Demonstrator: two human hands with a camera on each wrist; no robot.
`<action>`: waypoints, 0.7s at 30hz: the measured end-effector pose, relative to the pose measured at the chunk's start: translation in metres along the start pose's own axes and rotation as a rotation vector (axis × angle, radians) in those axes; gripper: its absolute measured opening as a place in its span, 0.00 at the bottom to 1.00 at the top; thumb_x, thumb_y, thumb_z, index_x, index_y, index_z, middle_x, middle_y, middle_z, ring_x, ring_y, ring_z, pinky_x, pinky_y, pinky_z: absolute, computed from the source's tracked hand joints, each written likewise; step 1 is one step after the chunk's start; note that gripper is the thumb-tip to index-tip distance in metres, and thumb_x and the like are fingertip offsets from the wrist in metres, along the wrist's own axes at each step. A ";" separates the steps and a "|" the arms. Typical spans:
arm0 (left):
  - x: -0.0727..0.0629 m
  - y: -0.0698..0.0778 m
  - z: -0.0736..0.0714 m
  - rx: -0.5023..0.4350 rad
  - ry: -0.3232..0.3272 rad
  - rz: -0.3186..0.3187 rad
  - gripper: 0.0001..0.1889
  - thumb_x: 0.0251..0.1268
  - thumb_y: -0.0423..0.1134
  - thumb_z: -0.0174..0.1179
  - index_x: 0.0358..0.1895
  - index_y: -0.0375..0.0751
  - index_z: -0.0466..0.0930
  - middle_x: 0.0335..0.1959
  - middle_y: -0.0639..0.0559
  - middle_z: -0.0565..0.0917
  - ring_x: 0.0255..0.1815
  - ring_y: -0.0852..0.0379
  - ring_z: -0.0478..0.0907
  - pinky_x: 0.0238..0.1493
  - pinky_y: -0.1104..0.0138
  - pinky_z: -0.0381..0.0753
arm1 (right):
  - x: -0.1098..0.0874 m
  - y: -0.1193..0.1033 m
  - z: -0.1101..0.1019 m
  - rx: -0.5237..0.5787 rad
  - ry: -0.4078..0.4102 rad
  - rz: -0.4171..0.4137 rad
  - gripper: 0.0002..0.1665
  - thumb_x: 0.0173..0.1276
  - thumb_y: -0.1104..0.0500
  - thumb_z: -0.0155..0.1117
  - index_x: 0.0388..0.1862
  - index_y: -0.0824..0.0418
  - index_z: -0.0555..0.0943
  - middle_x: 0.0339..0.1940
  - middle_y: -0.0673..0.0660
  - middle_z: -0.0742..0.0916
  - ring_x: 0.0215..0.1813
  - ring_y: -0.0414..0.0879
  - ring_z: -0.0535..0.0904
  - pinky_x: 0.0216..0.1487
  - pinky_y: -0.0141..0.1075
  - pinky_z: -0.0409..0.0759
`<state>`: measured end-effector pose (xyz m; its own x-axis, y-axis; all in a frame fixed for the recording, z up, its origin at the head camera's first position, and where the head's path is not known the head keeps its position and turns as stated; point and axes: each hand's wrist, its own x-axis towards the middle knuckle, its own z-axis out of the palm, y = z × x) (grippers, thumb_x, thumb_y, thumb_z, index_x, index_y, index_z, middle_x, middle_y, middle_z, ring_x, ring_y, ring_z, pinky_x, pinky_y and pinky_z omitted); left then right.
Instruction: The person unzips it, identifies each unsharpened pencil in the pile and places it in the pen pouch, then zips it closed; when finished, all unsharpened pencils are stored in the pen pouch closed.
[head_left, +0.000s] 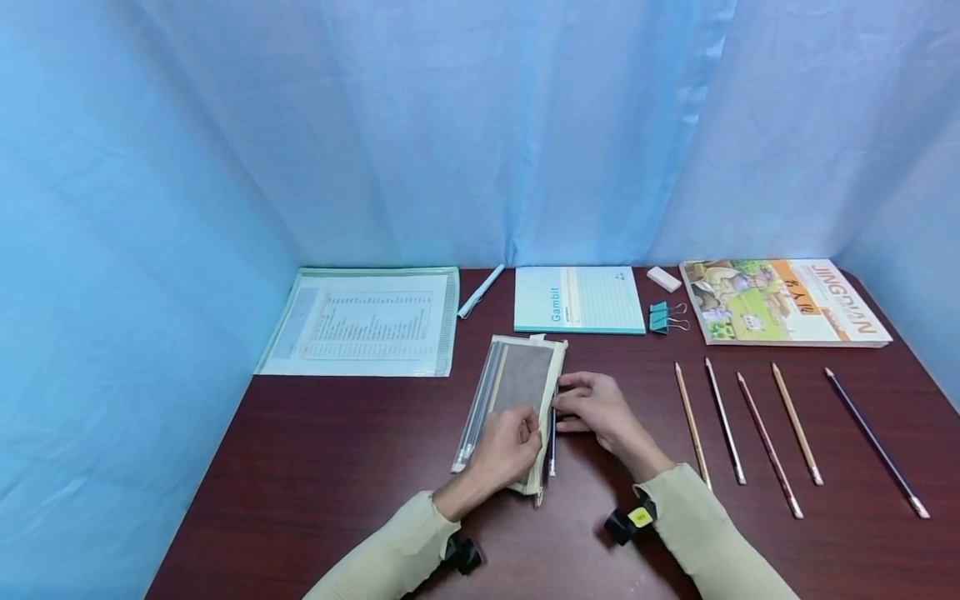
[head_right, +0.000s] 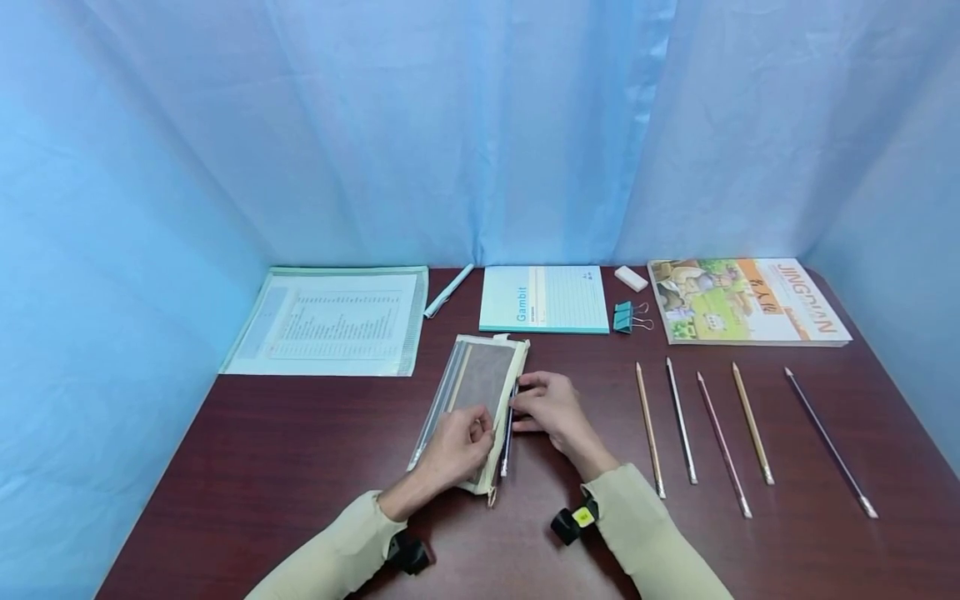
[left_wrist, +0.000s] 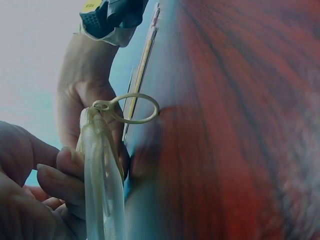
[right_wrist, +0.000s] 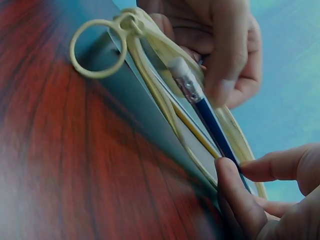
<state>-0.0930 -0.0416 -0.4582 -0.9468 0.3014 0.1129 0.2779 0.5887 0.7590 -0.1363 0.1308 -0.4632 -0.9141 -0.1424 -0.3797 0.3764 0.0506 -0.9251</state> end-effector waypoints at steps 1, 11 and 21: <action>0.000 0.000 0.000 0.003 0.003 -0.001 0.07 0.54 0.25 0.56 0.23 0.38 0.75 0.12 0.59 0.68 0.12 0.71 0.60 0.16 0.78 0.57 | 0.001 0.000 0.002 0.000 0.011 -0.001 0.29 0.67 0.72 0.58 0.65 0.78 0.67 0.32 0.53 0.85 0.31 0.38 0.84 0.34 0.35 0.87; 0.000 0.000 -0.001 -0.001 0.001 -0.006 0.06 0.54 0.25 0.56 0.23 0.38 0.76 0.13 0.60 0.67 0.12 0.70 0.59 0.16 0.78 0.57 | -0.004 -0.002 0.010 -0.044 0.075 -0.019 0.25 0.68 0.70 0.57 0.63 0.78 0.71 0.36 0.60 0.88 0.30 0.41 0.85 0.35 0.37 0.87; -0.001 0.002 -0.001 -0.026 -0.006 -0.011 0.06 0.54 0.26 0.55 0.23 0.37 0.75 0.12 0.60 0.67 0.13 0.71 0.60 0.16 0.78 0.58 | 0.014 -0.013 -0.031 -0.157 0.193 -0.022 0.24 0.72 0.65 0.56 0.65 0.72 0.73 0.56 0.70 0.85 0.39 0.37 0.86 0.41 0.36 0.87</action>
<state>-0.0914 -0.0416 -0.4566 -0.9487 0.2995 0.1009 0.2633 0.5727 0.7763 -0.1583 0.1585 -0.4566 -0.9393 0.0452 -0.3401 0.3420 0.2044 -0.9172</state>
